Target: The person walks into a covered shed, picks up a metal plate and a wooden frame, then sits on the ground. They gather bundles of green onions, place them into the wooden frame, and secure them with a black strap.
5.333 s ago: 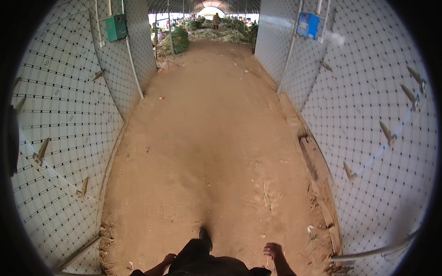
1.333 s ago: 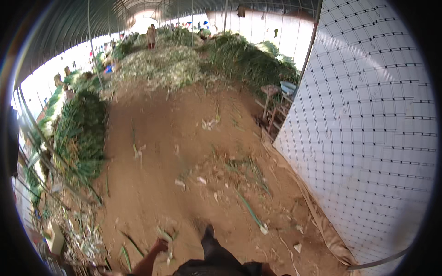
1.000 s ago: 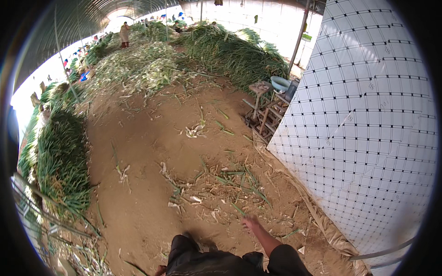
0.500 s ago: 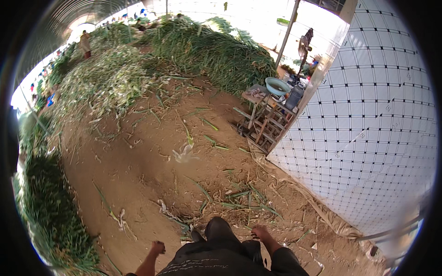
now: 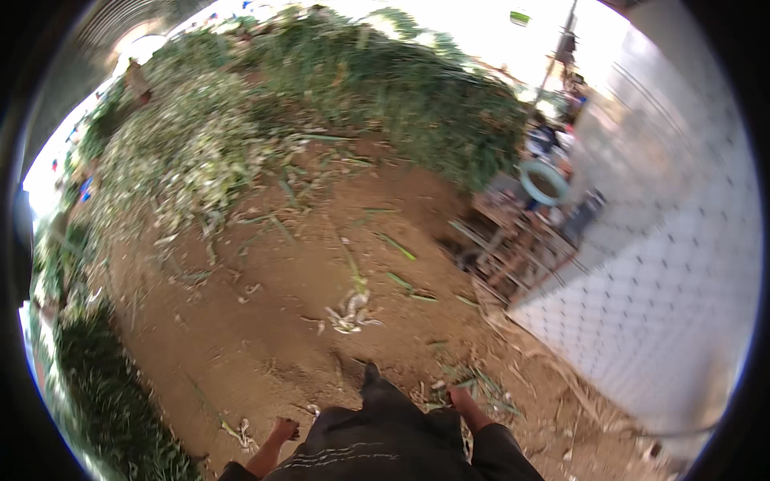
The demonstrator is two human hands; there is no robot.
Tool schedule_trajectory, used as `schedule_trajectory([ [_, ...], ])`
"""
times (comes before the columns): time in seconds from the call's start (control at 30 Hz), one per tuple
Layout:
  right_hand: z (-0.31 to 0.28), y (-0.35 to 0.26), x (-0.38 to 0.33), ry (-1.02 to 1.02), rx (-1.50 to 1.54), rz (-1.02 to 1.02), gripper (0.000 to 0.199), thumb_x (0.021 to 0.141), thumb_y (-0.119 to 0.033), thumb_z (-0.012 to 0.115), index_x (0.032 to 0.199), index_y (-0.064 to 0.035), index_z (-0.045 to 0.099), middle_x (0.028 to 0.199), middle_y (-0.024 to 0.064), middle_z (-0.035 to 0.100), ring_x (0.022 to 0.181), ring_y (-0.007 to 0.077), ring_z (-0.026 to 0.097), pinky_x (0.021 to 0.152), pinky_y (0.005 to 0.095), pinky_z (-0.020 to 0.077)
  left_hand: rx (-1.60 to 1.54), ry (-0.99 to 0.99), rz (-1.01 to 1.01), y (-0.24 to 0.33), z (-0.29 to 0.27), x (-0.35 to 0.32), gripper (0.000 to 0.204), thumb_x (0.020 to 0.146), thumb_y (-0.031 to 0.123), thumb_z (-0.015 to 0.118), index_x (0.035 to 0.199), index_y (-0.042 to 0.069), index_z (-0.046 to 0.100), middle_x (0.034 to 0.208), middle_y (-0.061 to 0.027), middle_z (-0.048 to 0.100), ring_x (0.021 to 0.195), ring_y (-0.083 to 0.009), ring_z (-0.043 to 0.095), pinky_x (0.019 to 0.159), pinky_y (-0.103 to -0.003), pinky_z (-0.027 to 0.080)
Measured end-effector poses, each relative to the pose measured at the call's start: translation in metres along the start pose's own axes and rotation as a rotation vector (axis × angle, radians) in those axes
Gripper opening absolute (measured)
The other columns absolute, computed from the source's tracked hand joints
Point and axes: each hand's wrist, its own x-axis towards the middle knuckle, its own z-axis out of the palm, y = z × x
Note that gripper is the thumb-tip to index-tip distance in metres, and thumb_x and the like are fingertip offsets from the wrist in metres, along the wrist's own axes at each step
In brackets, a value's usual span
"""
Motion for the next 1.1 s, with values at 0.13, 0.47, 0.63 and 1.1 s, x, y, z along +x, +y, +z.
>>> schedule_trajectory([
  [0.13, 0.017, -0.193, 0.075, -0.042, 0.064, -0.124, 0.030, 0.094, -0.024, 0.045, 0.069, -0.0091, 0.053, 0.062, 0.0067, 0.052, 0.052, 0.0205, 0.051, 0.054, 0.0399, 0.0501, 0.072, -0.012, 0.065, 0.115, -0.016, 0.005, 0.038, 0.078, 0.035, 0.063, 0.078, -0.002, 0.066, 0.072, -0.0130, 0.067, 0.063, -0.0232, 0.067, 0.054, -0.036, 0.053],
  [0.47, 0.155, -0.520, 0.192, -0.066, -0.007, -0.414, 0.015, 0.088, -0.008, 0.048, 0.078, -0.0023, 0.057, 0.068, 0.0090, 0.055, 0.059, 0.0220, 0.054, 0.052, 0.0379, 0.0460, 0.323, 0.033, 0.176, 0.282, -0.104, 0.229, 0.042, 0.072, 0.046, 0.061, 0.091, 0.009, 0.071, 0.096, -0.0164, 0.069, 0.093, -0.0300, 0.066, 0.071, -0.040, 0.050],
  [0.63, 0.185, -0.609, 0.188, 0.006, -0.024, -0.027, 0.015, 0.086, -0.003, 0.045, 0.092, -0.0024, 0.058, 0.079, 0.0121, 0.059, 0.069, 0.0281, 0.061, 0.063, 0.0465, 0.0556, 0.246, -0.043, 0.169, 0.487, -0.205, 0.288, 0.029, 0.078, 0.032, 0.057, 0.087, 0.009, 0.072, 0.087, -0.0145, 0.069, 0.080, -0.0264, 0.068, 0.069, -0.041, 0.053],
  [1.1, 0.213, -1.033, 0.428, -0.077, -1.558, -0.690, 0.024, 0.080, -0.028, 0.060, 0.084, -0.0068, 0.069, 0.079, 0.0124, 0.068, 0.077, 0.0260, 0.066, 0.069, 0.0413, 0.0536, 0.734, 0.021, 0.408, 1.023, -0.377, 0.449, 0.023, 0.078, 0.021, 0.059, 0.081, -0.001, 0.067, 0.074, -0.0151, 0.068, 0.060, -0.0253, 0.067, 0.058, -0.038, 0.054],
])
